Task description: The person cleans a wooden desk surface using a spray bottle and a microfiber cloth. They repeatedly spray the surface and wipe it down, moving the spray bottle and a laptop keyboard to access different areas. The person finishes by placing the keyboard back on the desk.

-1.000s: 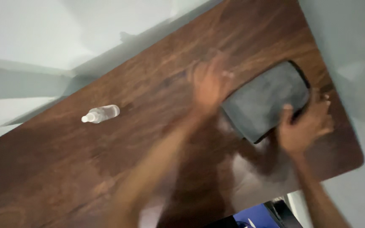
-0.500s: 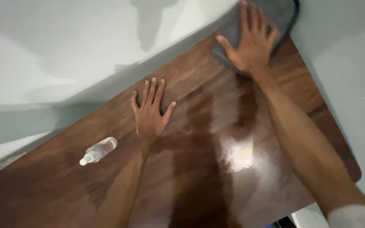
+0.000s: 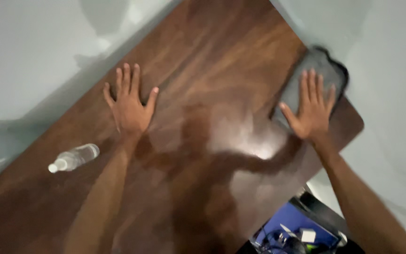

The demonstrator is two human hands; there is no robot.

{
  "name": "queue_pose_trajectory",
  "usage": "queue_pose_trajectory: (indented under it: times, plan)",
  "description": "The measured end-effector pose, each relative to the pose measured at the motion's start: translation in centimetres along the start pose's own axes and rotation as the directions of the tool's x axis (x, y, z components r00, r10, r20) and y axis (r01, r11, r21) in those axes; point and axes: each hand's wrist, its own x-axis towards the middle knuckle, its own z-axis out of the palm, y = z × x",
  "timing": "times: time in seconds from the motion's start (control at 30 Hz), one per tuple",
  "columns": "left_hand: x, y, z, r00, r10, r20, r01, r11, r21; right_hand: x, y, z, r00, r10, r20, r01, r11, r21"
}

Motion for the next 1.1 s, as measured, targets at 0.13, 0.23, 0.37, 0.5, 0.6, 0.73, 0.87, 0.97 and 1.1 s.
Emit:
queue_pose_trajectory:
  times: [0.13, 0.23, 0.37, 0.5, 0.6, 0.73, 0.87, 0.97, 1.1]
  plan:
    - [-0.4, 0.2, 0.0, 1.0, -0.016, -0.006, 0.016, 1.0, -0.021, -10.3, -1.0, 2.3, 0.915, 0.371, -0.162, -0.371, 0.928, 0.026]
    - [-0.4, 0.2, -0.1, 1.0, 0.009, -0.024, -0.009, 1.0, -0.021, -14.1, -5.6, 5.0, 0.844, 0.492, -0.212, -0.491, 0.869, 0.062]
    - [-0.4, 0.2, 0.2, 1.0, -0.006, 0.004, 0.006, 1.0, -0.008, -15.9, -10.2, 5.4, 0.956, 0.287, -0.058, -0.287, 0.958, -0.004]
    - [-0.1, -0.2, 0.6, 1.0, -0.013, 0.021, 0.012, 0.999, 0.036, -10.8, -8.7, 3.4, 0.995, -0.064, 0.072, 0.067, 0.997, -0.032]
    - [0.0, -0.2, 0.6, 1.0, -0.006, 0.019, 0.005, 0.999, 0.037, -3.8, -7.3, 2.5, 0.963, -0.241, 0.122, 0.244, 0.97, -0.008]
    - [0.3, 0.0, 0.3, 1.0, -0.024, 0.009, 0.024, 0.999, 0.021, 6.7, -8.1, 2.1, 0.966, -0.234, 0.11, 0.239, 0.97, -0.04]
    - [0.4, 0.2, -0.1, 0.999, -0.006, -0.037, 0.005, 1.0, -0.028, 15.9, -11.2, 2.3, 0.998, -0.015, 0.061, 0.016, 0.999, -0.028]
    - [0.6, 0.4, 0.1, 0.997, 0.015, -0.075, -0.016, 1.0, -0.017, 21.8, -14.2, 2.8, 0.993, 0.107, 0.052, -0.106, 0.994, -0.025]
    - [0.4, 0.1, 0.2, 0.997, 0.018, -0.073, -0.017, 1.0, 0.005, 24.0, -15.6, 3.1, 0.99, -0.078, 0.116, 0.086, 0.994, -0.069]
